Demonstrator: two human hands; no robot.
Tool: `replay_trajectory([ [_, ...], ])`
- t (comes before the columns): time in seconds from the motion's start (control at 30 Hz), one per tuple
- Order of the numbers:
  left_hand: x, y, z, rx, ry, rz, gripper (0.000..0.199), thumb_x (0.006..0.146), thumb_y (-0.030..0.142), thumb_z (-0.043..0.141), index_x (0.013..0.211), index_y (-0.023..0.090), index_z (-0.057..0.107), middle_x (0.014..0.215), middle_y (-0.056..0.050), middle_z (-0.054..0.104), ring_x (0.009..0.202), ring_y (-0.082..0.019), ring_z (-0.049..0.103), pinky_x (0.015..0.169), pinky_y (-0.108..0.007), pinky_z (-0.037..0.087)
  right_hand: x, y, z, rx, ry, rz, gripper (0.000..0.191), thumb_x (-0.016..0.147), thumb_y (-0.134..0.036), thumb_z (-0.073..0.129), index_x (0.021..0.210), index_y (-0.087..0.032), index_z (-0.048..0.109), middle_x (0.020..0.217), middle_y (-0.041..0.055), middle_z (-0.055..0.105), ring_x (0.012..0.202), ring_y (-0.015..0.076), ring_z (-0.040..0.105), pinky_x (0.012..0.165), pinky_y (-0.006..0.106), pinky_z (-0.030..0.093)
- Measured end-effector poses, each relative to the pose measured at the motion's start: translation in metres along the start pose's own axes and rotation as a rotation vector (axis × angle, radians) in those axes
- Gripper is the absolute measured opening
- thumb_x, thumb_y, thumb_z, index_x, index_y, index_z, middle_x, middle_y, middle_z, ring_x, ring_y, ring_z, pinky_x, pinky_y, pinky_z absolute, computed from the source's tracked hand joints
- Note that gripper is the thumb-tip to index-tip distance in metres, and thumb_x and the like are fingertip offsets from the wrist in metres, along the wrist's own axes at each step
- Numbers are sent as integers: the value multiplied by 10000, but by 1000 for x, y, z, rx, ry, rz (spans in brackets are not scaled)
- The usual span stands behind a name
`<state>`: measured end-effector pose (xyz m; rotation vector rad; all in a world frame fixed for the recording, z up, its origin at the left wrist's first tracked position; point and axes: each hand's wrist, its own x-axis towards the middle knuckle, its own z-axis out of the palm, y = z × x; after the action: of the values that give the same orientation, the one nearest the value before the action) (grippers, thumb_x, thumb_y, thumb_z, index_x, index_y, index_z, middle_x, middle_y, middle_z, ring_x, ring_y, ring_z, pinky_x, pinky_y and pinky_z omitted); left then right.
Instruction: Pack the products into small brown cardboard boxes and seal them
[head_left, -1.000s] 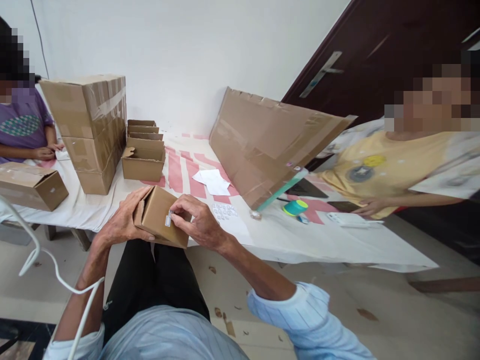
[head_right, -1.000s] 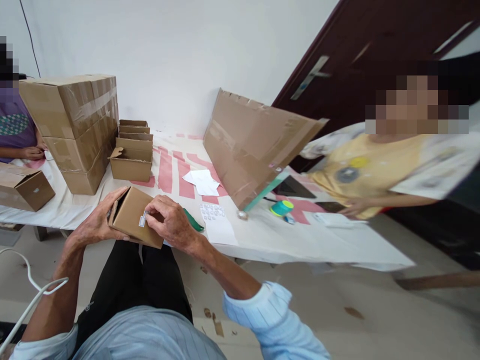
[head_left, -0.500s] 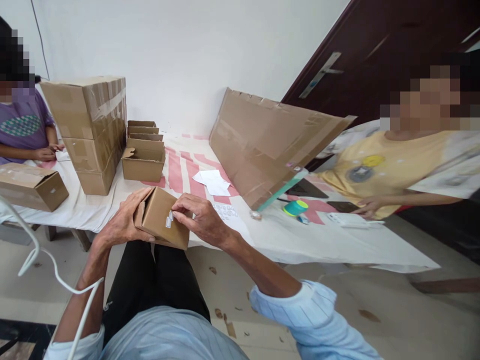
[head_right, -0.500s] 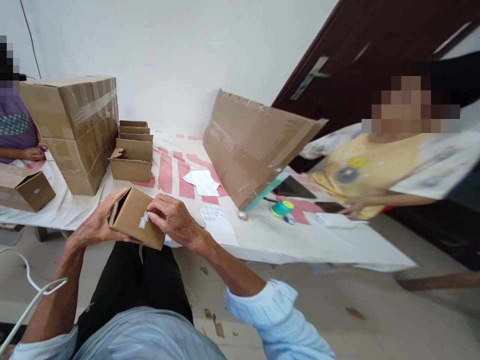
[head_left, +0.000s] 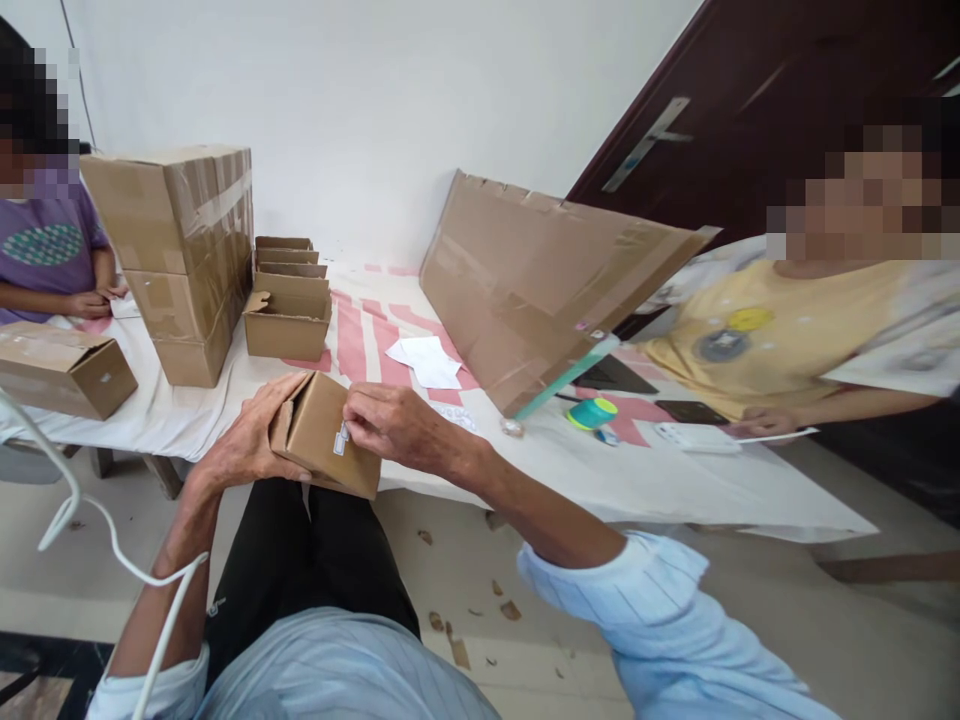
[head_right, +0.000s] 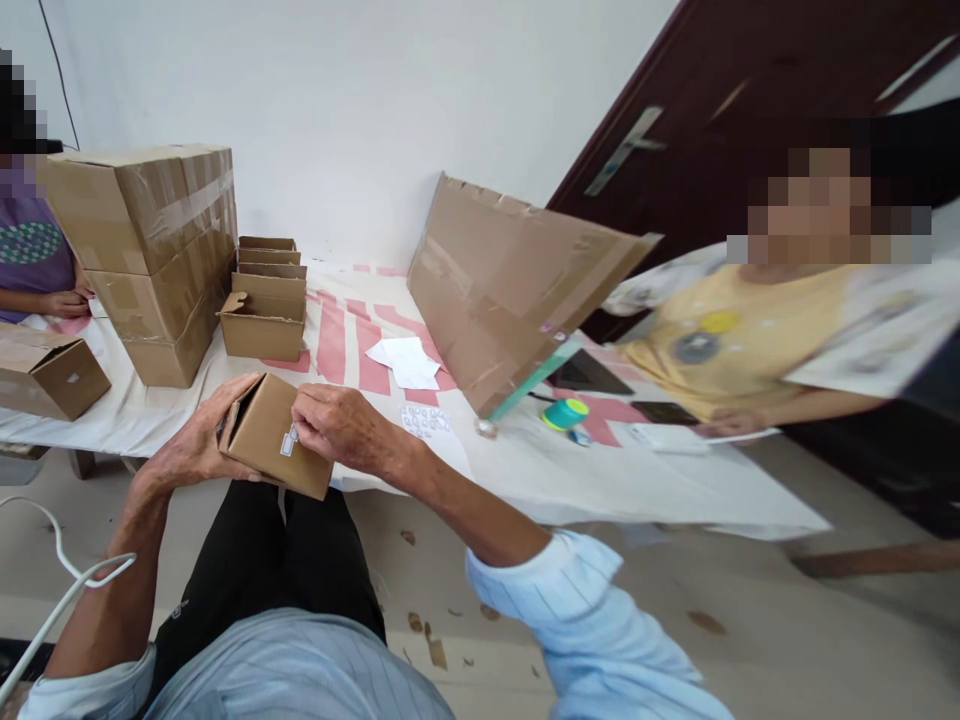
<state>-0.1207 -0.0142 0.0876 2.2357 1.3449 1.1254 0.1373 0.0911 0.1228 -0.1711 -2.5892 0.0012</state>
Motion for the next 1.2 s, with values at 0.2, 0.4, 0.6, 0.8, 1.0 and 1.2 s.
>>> replay_trajectory([
  [0.2, 0, -2, 2, 20, -2, 13, 1231, 675, 684, 948, 1678, 268, 368, 1663, -193, 486, 1545, -444, 451, 1305, -604, 339, -1, 1, 3, -54, 24, -40, 206, 930, -38, 500, 855, -228, 529, 802, 23, 596, 720, 168, 537, 664, 286, 432],
  [0.4, 0, -1, 1, 18, -8, 2, 1236, 671, 692, 947, 1673, 259, 366, 1665, -198, 480, 1548, -438, 450, 1303, -596, 341, -2, 0, 3, -36, 60, -46, 219, 917, -26, 489, 853, -235, 500, 791, 12, 578, 704, 158, 507, 653, 281, 420],
  [0.6, 1, 2, 0, 10, -9, 4, 1228, 673, 669, 956, 1672, 261, 369, 1661, -192, 487, 1543, -433, 457, 1304, -589, 342, -4, 1, 4, 15, 78, -34, 219, 920, -30, 495, 854, -239, 496, 798, 12, 598, 714, 159, 542, 672, 282, 454],
  [0.8, 0, 0, 0, 2, -5, 6, 1239, 671, 665, 959, 1682, 271, 361, 1664, -191, 486, 1556, -445, 436, 1303, -603, 336, -7, 0, 0, 102, 85, -7, 190, 979, -69, 520, 889, -236, 526, 842, 23, 633, 745, 166, 589, 698, 292, 499],
  [1.0, -2, -4, -1, -11, 5, -3, 1223, 681, 658, 954, 1681, 283, 359, 1666, -178, 484, 1558, -440, 436, 1305, -610, 339, -7, 5, -2, 212, 88, -12, 103, 1034, -134, 595, 986, -225, 601, 905, 44, 691, 831, 183, 666, 746, 313, 552],
  [1.2, -2, -4, -1, 3, 2, -2, 1241, 667, 651, 967, 1683, 279, 360, 1678, -180, 471, 1564, -439, 431, 1310, -599, 340, -6, 6, 1, 241, 55, -15, 158, 1070, -157, 550, 942, -230, 606, 889, 43, 701, 829, 185, 672, 757, 322, 551],
])
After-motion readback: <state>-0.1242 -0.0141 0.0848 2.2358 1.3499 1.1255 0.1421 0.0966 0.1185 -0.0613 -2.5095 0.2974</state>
